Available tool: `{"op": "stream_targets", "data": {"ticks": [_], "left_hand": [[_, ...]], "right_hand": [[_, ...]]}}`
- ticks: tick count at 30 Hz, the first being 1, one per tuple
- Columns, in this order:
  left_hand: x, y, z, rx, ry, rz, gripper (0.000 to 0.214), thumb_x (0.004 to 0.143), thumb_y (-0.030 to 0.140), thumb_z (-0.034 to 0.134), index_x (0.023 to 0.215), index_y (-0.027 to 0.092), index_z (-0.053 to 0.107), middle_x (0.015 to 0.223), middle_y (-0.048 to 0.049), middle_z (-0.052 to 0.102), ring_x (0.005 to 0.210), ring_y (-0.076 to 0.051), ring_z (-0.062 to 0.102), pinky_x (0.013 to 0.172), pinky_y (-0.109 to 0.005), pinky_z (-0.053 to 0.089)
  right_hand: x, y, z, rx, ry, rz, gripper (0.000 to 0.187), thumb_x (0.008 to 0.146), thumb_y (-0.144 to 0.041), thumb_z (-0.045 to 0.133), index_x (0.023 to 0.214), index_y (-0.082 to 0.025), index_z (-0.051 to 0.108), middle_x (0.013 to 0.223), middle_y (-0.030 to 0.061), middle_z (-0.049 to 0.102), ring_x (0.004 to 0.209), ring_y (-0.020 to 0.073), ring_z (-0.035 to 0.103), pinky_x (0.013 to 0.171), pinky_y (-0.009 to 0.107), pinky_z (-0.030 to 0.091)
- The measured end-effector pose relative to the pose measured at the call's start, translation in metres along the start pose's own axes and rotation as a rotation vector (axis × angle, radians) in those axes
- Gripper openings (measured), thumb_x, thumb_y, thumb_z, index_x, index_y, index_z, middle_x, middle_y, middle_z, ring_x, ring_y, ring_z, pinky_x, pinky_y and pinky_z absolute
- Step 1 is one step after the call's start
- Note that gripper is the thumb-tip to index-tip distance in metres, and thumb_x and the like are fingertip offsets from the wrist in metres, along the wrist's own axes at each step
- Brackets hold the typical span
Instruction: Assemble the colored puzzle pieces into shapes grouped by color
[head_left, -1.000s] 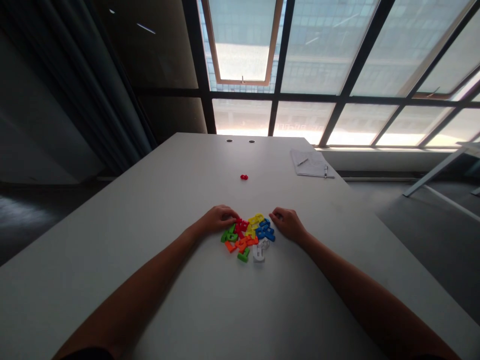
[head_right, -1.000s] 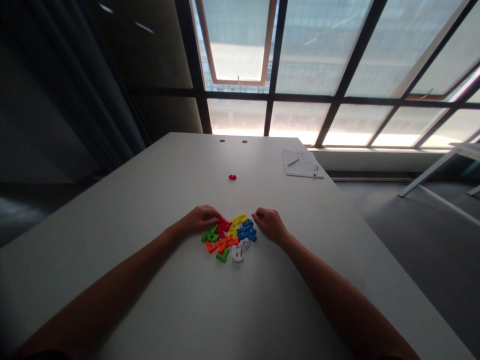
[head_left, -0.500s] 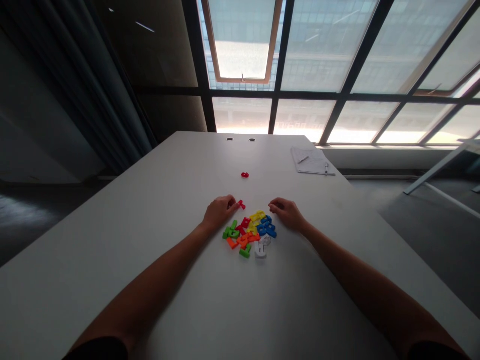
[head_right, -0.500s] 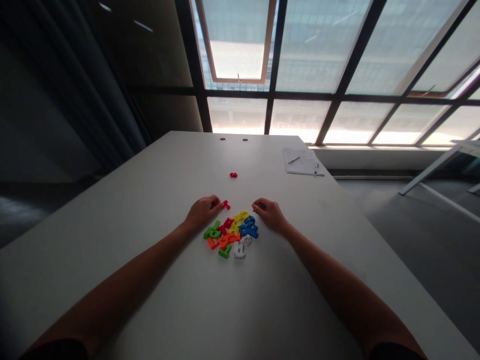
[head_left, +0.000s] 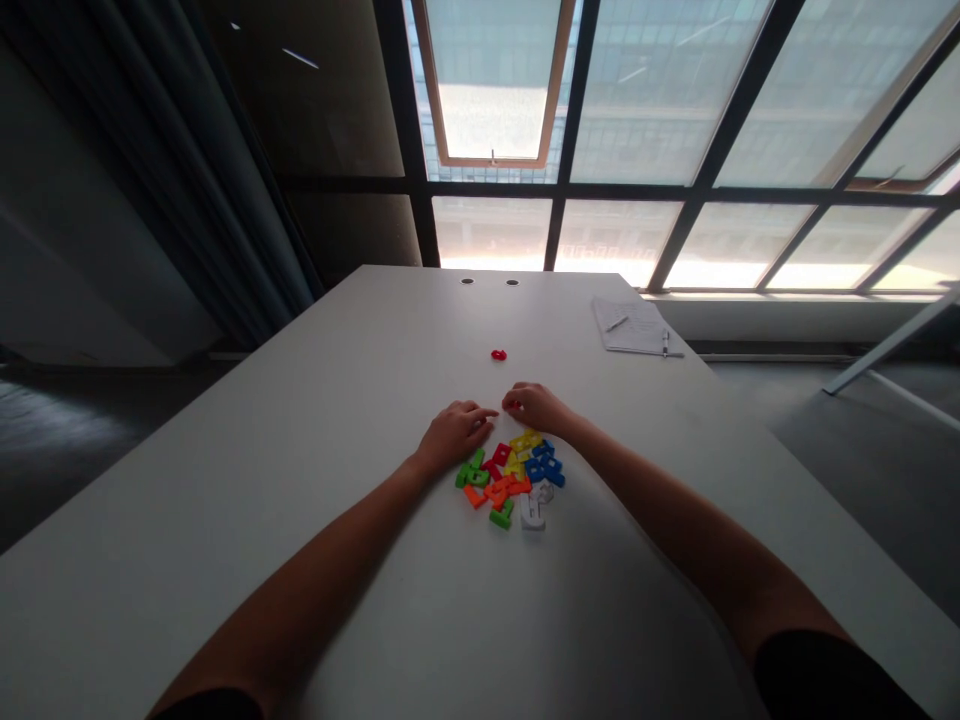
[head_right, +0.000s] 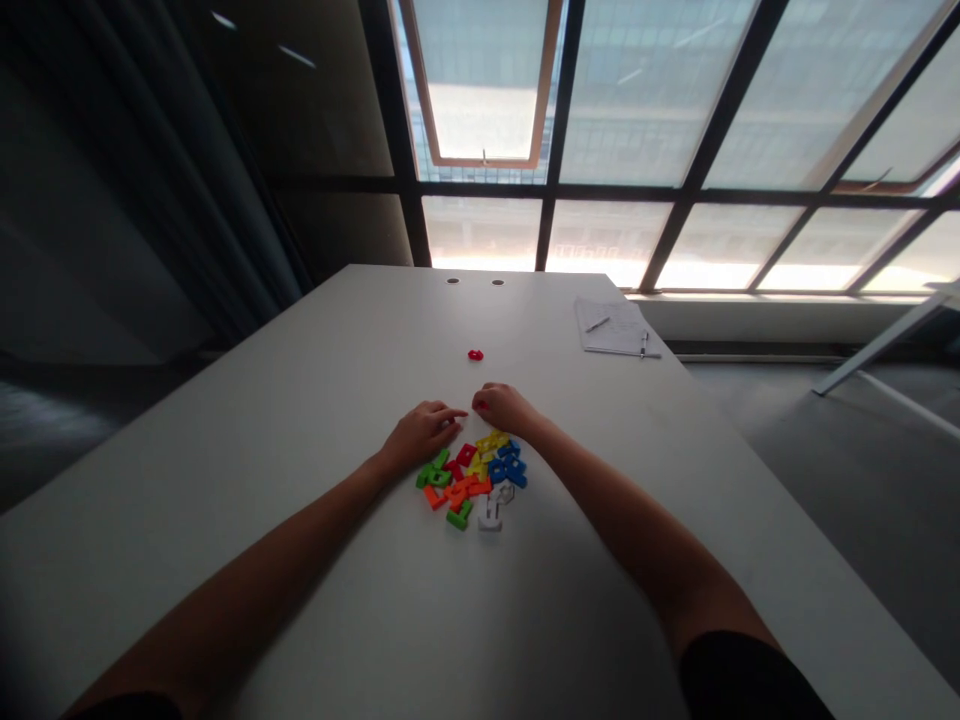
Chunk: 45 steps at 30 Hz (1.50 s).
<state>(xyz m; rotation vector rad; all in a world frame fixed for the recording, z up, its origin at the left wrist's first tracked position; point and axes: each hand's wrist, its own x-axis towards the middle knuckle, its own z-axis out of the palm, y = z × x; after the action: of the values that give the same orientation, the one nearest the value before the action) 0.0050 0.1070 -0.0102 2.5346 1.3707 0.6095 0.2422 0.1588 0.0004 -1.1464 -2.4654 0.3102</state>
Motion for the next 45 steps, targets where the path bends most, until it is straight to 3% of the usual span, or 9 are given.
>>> {"op": "stream_targets", "data": {"ticks": [8,14,17,22,33,42,45], "left_hand": [[0.001,0.004,-0.002,0.040,-0.007,-0.016,0.031,0.102,0.035,0.058,0.125,0.029,0.078,0.108,-0.0061,0.074,0.103,-0.024,0.064,0.095,-0.036,0.053],[0.001,0.004,-0.002,0.047,-0.015,-0.021,0.031,0.102,0.035,0.059,0.125,0.030,0.078,0.108,-0.0064,0.073,0.103,-0.024,0.065,0.095,-0.037,0.053],[0.001,0.005,-0.003,0.049,-0.015,-0.022,0.031,0.101,0.034,0.059,0.125,0.030,0.078,0.108,-0.0064,0.073,0.104,-0.024,0.065,0.095,-0.036,0.053],[0.001,0.005,-0.003,0.054,-0.012,-0.019,0.030,0.101,0.033,0.059,0.125,0.030,0.078,0.109,-0.0062,0.073,0.104,-0.024,0.065,0.094,-0.035,0.053],[0.002,0.005,-0.002,0.051,0.003,-0.008,0.029,0.100,0.033,0.060,0.122,0.030,0.079,0.107,-0.0056,0.073,0.103,-0.024,0.065,0.095,-0.036,0.054],[0.001,0.006,-0.003,0.049,-0.006,-0.015,0.030,0.100,0.033,0.060,0.123,0.030,0.078,0.107,-0.0052,0.073,0.104,-0.023,0.064,0.094,-0.035,0.054],[0.001,0.006,-0.003,0.053,-0.005,-0.013,0.030,0.100,0.033,0.060,0.123,0.030,0.078,0.107,-0.0051,0.073,0.103,-0.024,0.064,0.094,-0.035,0.054]], "right_hand": [[0.021,0.037,0.005,-0.044,0.140,0.189,0.021,0.099,-0.015,0.063,0.106,-0.019,0.082,0.110,0.0091,0.078,0.097,0.0204,0.071,0.093,0.028,0.051],[0.039,0.047,0.013,-0.043,0.247,0.195,0.041,0.098,-0.011,0.056,0.134,-0.020,0.071,0.133,0.0098,0.073,0.118,0.0232,0.068,0.107,0.034,0.049],[0.043,0.047,0.016,-0.081,0.304,0.264,0.041,0.097,-0.010,0.054,0.134,-0.018,0.070,0.134,0.0120,0.071,0.121,0.0252,0.064,0.110,0.037,0.048],[0.043,0.046,0.021,-0.215,0.202,0.382,0.033,0.101,-0.021,0.055,0.129,-0.021,0.073,0.135,0.0152,0.067,0.122,0.0310,0.060,0.107,0.043,0.047],[0.066,0.050,0.017,-0.317,0.090,0.394,0.043,0.101,-0.024,0.050,0.140,-0.023,0.067,0.145,0.0150,0.063,0.127,0.0338,0.055,0.105,0.045,0.046],[0.065,0.044,0.020,-0.271,0.115,0.363,0.052,0.100,-0.023,0.048,0.151,-0.025,0.059,0.144,0.0126,0.065,0.127,0.0326,0.054,0.108,0.047,0.044],[0.066,0.044,0.021,-0.266,0.125,0.357,0.056,0.100,-0.023,0.049,0.155,-0.032,0.055,0.141,0.0118,0.064,0.124,0.0323,0.056,0.105,0.047,0.045]]}}
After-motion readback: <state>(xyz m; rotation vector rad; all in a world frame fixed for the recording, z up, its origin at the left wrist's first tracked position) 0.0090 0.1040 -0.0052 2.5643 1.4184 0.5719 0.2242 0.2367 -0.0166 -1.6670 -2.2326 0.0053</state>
